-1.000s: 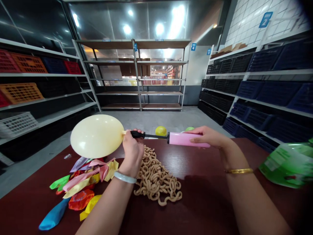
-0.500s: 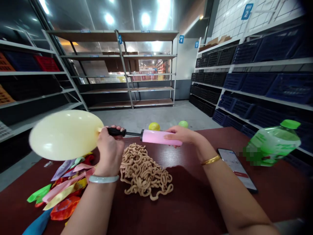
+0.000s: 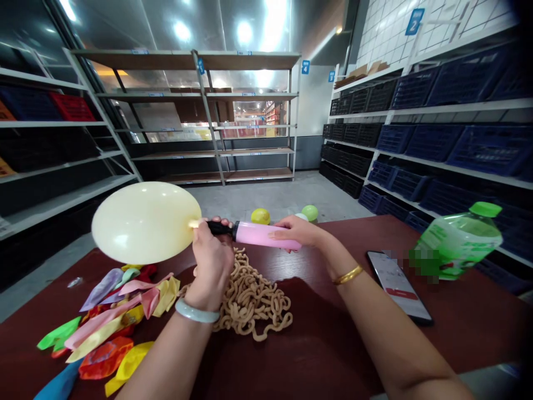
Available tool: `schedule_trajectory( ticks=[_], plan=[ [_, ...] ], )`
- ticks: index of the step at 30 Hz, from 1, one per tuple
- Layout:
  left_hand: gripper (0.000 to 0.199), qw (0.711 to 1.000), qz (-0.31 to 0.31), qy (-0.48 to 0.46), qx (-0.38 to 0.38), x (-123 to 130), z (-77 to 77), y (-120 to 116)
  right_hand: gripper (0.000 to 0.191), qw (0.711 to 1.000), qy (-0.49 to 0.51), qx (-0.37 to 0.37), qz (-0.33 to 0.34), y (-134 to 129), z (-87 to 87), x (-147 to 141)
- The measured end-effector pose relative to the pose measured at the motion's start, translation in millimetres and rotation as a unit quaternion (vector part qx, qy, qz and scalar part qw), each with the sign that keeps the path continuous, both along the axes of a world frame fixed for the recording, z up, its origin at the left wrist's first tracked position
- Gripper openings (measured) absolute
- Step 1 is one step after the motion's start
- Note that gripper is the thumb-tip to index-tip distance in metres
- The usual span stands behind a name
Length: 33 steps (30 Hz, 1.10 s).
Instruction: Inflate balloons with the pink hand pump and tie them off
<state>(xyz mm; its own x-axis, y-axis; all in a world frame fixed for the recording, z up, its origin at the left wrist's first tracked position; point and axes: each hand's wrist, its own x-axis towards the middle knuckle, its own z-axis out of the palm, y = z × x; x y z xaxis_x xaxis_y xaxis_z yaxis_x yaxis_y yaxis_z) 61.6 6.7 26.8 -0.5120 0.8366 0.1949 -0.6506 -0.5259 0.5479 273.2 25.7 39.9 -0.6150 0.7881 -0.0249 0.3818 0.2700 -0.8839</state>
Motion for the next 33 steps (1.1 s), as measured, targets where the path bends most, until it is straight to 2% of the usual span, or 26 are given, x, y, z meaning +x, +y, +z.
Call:
schedule_trajectory(
  ticks=[2, 5, 9, 12, 14, 17, 22, 25, 29, 33],
  plan=[
    [0.009, 1.000, -0.001, 0.003, -0.006, -3, -1.2, 0, 0.042, 1.000, -0.007, -0.005, 0.006, -1, 0.3, -1],
    [0.007, 0.999, 0.000, -0.007, -0.032, -24, 4.2, 5, 0.044, 0.999, -0.036, -0.002, 0.013, 0, 4.0, 12],
    [0.012, 0.998, 0.052, -0.026, -0.034, -61, 16.5, 11, 0.045, 0.999, -0.044, -0.018, 0.009, 2, 10.0, 44],
    [0.013, 0.996, 0.073, -0.030, -0.037, -75, 21.2, 12, 0.046, 0.997, -0.045, -0.058, 0.017, 1, 12.9, 61],
    [0.012, 0.996, 0.074, -0.029, -0.030, -72, 20.6, 12, 0.046, 0.996, -0.043, -0.073, 0.009, 1, 13.5, 64],
    [0.011, 0.998, 0.062, -0.031, -0.006, -55, 14.8, 11, 0.047, 0.996, -0.040, -0.080, -0.001, 1, 11.2, 57],
    [0.010, 1.000, 0.004, -0.022, -0.014, -13, -1.6, 5, 0.046, 0.998, -0.004, -0.068, -0.006, 3, -2.2, 24],
    [0.012, 1.000, -0.003, -0.024, -0.006, 2, -7.4, 0, 0.048, 0.997, 0.025, -0.066, 0.001, 4, -10.7, 9],
    [0.013, 0.999, -0.015, -0.031, -0.022, -3, -5.0, 0, 0.048, 0.997, 0.031, -0.072, 0.012, 4, -12.6, 8],
    [0.014, 0.999, 0.004, -0.034, -0.015, -29, 3.9, 6, 0.046, 0.996, 0.013, -0.091, 0.016, 4, -6.3, 26]
  ],
)
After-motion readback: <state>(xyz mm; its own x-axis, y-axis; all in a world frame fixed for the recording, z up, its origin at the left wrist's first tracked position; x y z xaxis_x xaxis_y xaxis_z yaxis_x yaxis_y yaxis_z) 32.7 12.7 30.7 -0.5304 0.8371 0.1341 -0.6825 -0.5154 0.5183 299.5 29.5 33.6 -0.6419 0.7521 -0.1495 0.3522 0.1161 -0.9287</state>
